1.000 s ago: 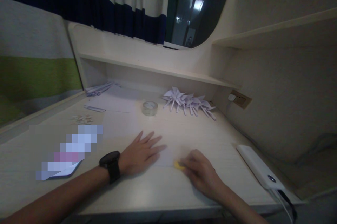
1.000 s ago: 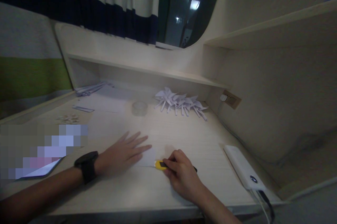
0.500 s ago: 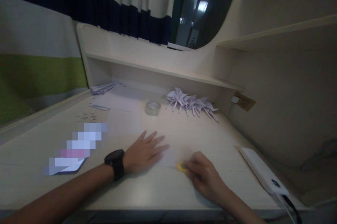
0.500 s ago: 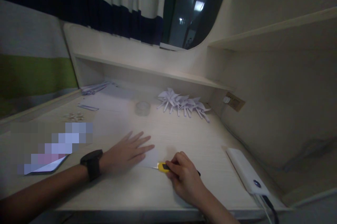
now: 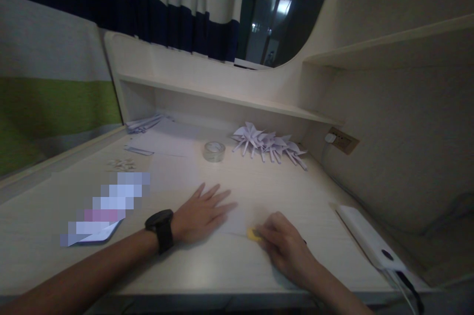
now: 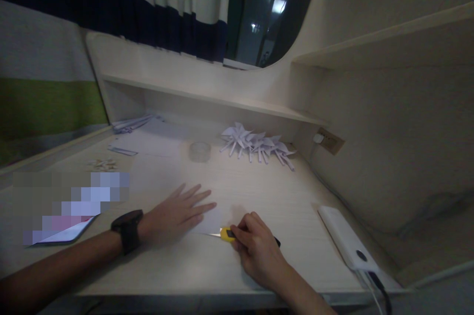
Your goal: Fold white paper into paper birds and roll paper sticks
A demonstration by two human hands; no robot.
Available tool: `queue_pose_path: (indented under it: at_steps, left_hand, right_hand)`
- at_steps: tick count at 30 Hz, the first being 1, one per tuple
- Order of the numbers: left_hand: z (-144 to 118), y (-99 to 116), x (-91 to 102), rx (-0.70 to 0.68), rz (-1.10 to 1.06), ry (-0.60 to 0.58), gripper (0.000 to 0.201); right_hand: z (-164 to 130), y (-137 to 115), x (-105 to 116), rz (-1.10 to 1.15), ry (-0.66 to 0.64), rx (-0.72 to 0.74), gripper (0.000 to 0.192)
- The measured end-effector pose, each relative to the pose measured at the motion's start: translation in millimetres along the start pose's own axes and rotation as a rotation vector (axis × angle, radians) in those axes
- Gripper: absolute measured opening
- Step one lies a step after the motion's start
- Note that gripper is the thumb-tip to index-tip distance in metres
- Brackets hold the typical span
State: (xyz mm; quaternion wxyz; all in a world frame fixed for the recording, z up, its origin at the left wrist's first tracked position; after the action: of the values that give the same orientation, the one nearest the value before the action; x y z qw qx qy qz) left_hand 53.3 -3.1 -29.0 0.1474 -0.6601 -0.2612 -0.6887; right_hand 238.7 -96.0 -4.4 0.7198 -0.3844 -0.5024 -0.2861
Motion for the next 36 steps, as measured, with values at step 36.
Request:
queue_pose_path:
  at_steps: [36]
  left_hand:
    - [2,-3,-3.0,-0.022,0.017,-0.007,0.045]
  right_hand:
    - [8,-20,-7,0.021,-0.031,0.029,0.021]
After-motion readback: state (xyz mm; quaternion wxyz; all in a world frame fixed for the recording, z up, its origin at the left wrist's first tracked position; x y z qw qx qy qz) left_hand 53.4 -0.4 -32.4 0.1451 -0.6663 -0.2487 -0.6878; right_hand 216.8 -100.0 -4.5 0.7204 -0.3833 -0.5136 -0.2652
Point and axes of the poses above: each hand's wrist, its own z-axis towards the middle knuckle, its own x-axis out of the back of the hand, y = z × x, the point moved 6 cm from there along z, towards the middle knuckle, and after that the axes turned 9 degrees about -y, right-handed, at the moved point
